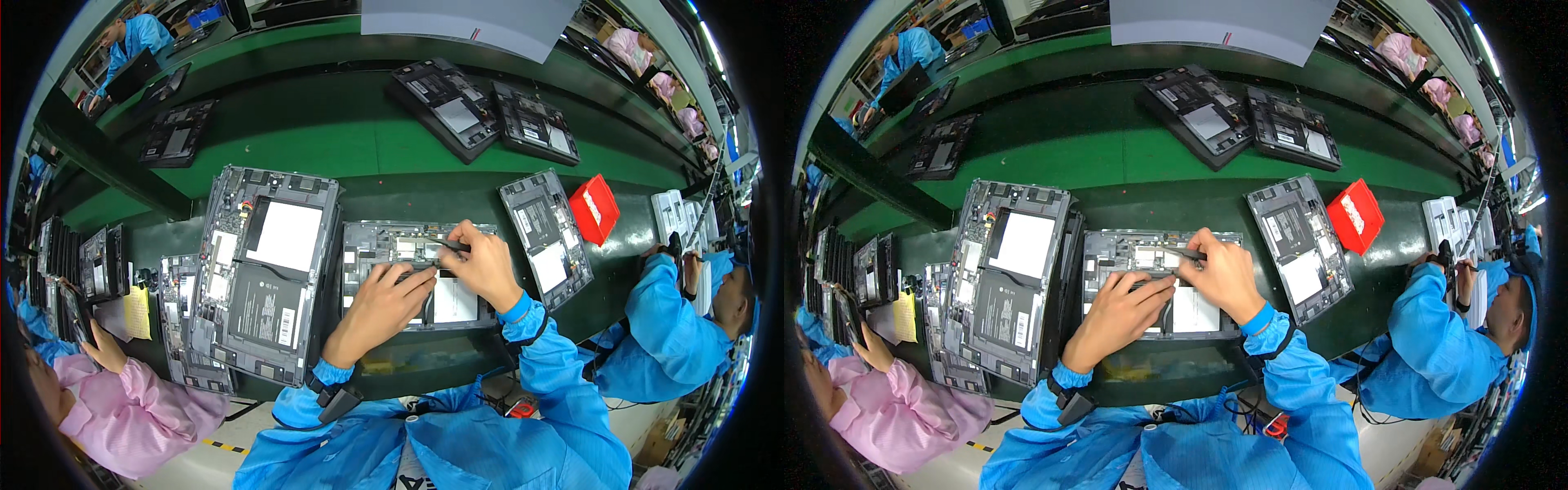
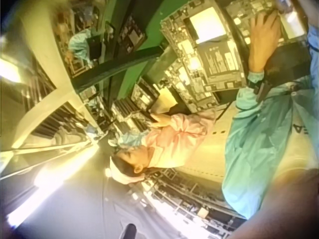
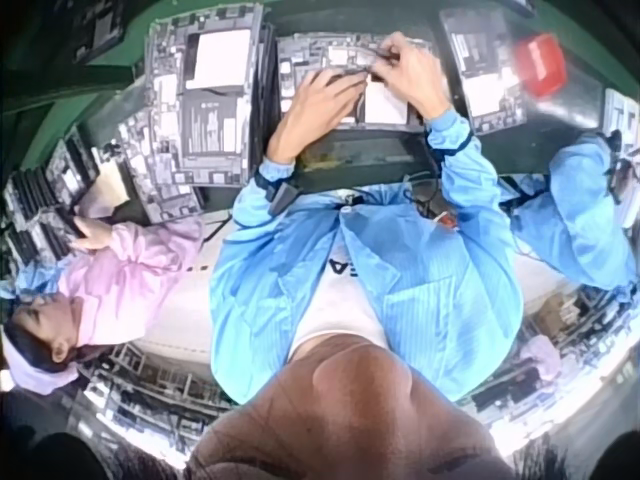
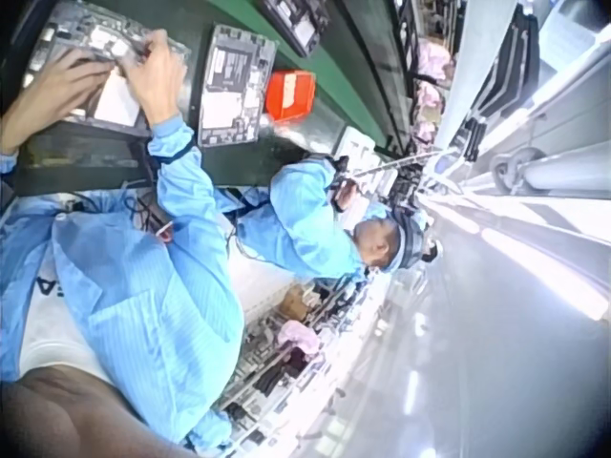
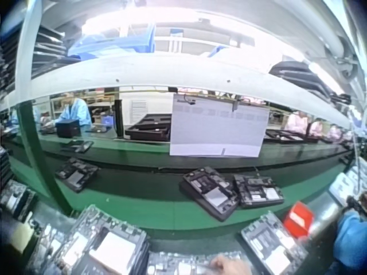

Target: The person assembles tablet computers on an assembly line by peeling adhesive tape strips and applying them onto internal components using a tool and their fingers, then moving completed tablets along the conveyor.

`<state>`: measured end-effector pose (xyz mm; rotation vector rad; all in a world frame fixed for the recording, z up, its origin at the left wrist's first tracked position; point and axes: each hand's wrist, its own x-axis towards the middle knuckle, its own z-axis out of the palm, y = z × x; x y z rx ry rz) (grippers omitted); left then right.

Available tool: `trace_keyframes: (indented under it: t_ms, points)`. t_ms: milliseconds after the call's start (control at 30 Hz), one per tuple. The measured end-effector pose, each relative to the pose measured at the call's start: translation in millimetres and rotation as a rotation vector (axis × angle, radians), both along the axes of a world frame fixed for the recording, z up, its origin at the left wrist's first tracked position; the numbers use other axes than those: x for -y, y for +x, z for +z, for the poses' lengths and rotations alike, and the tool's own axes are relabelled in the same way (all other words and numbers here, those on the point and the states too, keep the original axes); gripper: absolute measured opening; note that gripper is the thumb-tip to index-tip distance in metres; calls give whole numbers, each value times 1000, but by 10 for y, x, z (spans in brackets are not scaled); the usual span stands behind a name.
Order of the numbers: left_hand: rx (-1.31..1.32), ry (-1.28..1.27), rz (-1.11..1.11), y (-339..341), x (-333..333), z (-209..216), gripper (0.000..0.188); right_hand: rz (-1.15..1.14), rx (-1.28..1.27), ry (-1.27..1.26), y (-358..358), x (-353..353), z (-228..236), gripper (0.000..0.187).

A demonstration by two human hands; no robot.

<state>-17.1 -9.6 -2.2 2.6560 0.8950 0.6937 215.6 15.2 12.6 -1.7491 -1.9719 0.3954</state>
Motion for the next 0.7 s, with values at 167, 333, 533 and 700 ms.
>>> trace_keyframes:
  t_ms: [167,333,533,700]
  points:
    - [36,-12,16,-18,19,-6,40,565,268,400,248,144,-24,41]
    - [38,-6,4,-8,21,13,40,589,295,389,259,219,-86,53]
    - [40,2,16,15,36,21,42,575,310,415,265,222,-123,51]
    - [71,1,18,17,67,11,42,572,308,445,243,246,-95,46]
